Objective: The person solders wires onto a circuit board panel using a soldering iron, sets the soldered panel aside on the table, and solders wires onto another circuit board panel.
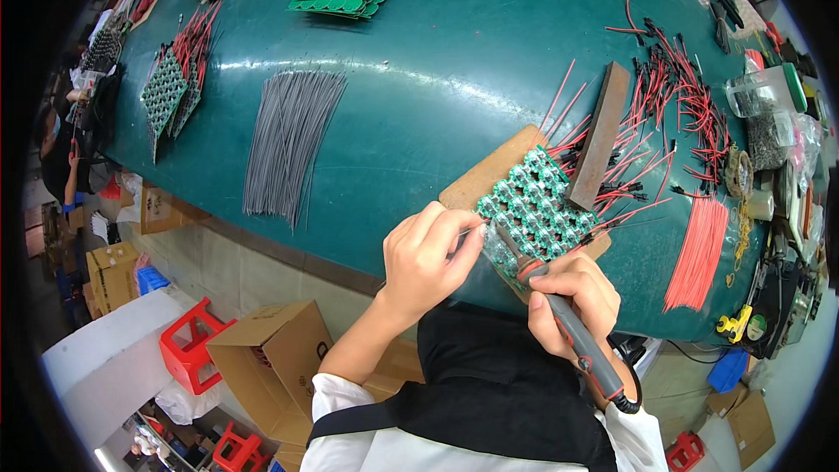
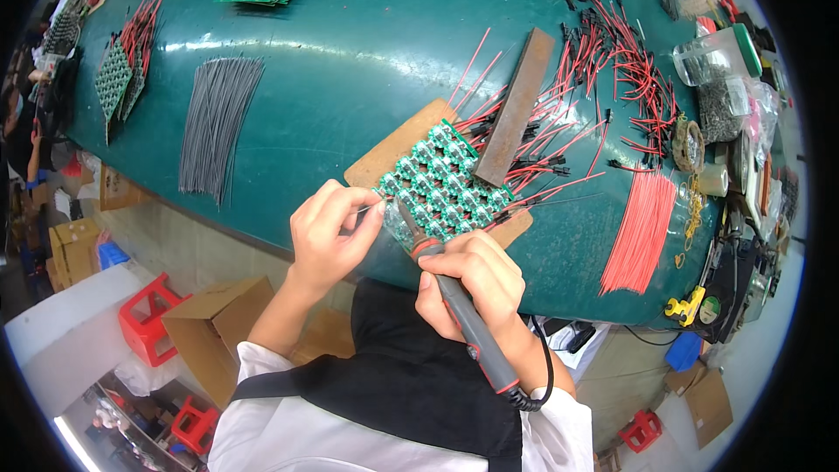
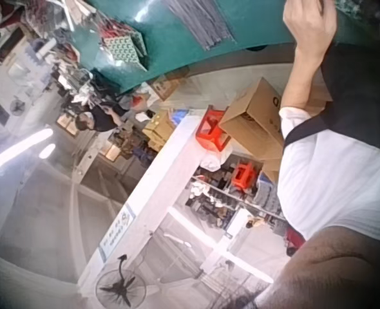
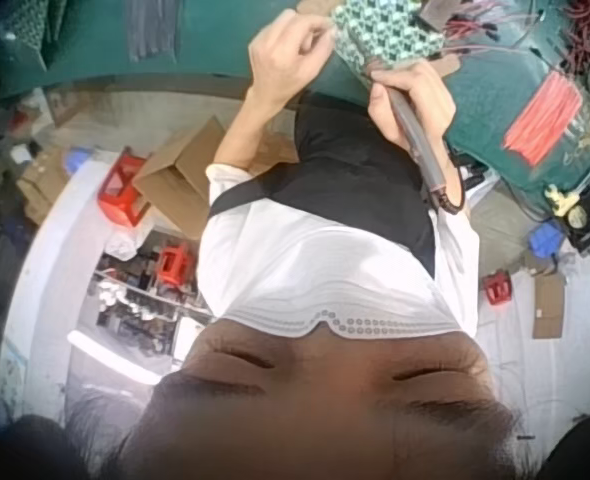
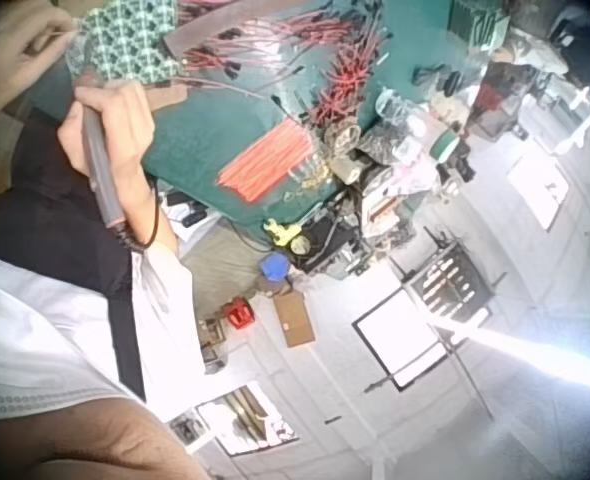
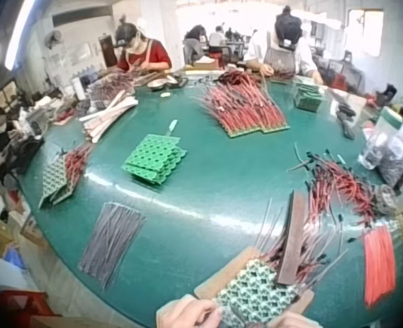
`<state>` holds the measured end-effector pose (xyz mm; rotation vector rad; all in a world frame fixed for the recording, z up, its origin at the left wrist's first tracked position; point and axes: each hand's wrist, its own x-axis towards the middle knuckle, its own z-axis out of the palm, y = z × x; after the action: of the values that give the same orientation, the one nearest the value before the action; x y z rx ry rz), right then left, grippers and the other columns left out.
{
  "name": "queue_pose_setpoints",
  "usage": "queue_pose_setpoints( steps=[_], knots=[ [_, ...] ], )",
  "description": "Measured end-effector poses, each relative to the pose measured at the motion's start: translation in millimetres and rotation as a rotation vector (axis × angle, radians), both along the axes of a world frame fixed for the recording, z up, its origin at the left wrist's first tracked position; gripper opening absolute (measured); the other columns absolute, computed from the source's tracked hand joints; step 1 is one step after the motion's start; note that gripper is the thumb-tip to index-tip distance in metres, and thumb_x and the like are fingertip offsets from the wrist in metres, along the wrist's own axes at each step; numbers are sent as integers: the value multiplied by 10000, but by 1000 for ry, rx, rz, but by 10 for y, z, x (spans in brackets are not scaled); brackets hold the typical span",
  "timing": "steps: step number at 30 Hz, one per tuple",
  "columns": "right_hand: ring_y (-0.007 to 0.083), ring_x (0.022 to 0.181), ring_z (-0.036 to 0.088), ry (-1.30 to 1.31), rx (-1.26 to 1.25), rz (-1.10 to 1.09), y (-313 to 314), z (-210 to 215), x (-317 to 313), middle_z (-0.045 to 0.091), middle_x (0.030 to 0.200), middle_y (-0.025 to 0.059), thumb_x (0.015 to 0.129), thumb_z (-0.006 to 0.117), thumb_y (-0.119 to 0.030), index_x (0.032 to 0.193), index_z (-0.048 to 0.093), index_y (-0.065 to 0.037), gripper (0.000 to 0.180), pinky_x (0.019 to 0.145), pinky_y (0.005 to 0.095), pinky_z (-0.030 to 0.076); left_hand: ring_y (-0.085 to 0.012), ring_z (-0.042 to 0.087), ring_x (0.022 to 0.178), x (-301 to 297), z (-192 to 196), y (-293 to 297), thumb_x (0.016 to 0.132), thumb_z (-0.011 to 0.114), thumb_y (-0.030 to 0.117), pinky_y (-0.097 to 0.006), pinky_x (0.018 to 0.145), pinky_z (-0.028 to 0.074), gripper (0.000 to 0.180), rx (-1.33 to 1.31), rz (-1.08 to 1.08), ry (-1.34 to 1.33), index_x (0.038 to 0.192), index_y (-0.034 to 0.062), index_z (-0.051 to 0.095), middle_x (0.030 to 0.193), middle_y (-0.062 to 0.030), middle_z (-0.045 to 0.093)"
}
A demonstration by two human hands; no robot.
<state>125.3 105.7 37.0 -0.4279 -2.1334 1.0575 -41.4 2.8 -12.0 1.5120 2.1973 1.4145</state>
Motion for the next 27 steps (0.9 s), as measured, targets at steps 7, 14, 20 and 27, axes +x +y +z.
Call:
queue_pose_setpoints(
  steps=[7, 14, 20, 27],
  knots=[
    [238, 607, 602, -70, -5, 30, 67, 72, -31, 601, 698, 90, 661, 699, 40, 848, 650, -4, 199, 559, 322, 486, -82, 418, 549, 32, 25, -3, 786, 743, -7, -252, 464, 331, 113, 22, 55, -82, 850, 37, 661, 708, -15, 512],
    [227, 602, 612, 16, -29, 5, -74, 99, 48, 618, 702, 87, 704, 700, 13, 849, 651, -11, 155, 560, 312, 488, -86, 433, 594, 22, 32, -181, 774, 723, -22, -229, 507, 364, 121, 70, 84, -175, 851, 22, 639, 768, -25, 541],
    [231, 598, 610, -13, -41, 6, -159, -17, 20, 609, 693, 89, 675, 697, 22, 836, 650, -3, 169, 564, 308, 492, -112, 464, 583, 28, -29, -182, 754, 731, -14, -259, 512, 391, 135, 61, 54, -118, 848, 33, 647, 748, -32, 551],
    [237, 603, 599, -6, -2, 34, -181, 2, -37, 620, 714, 94, 666, 691, 47, 854, 645, -3, 199, 562, 322, 488, -112, 475, 561, 25, -51, -163, 739, 742, -12, -268, 500, 393, 144, 32, 38, -50, 834, 47, 651, 725, -23, 545]
  ],
)
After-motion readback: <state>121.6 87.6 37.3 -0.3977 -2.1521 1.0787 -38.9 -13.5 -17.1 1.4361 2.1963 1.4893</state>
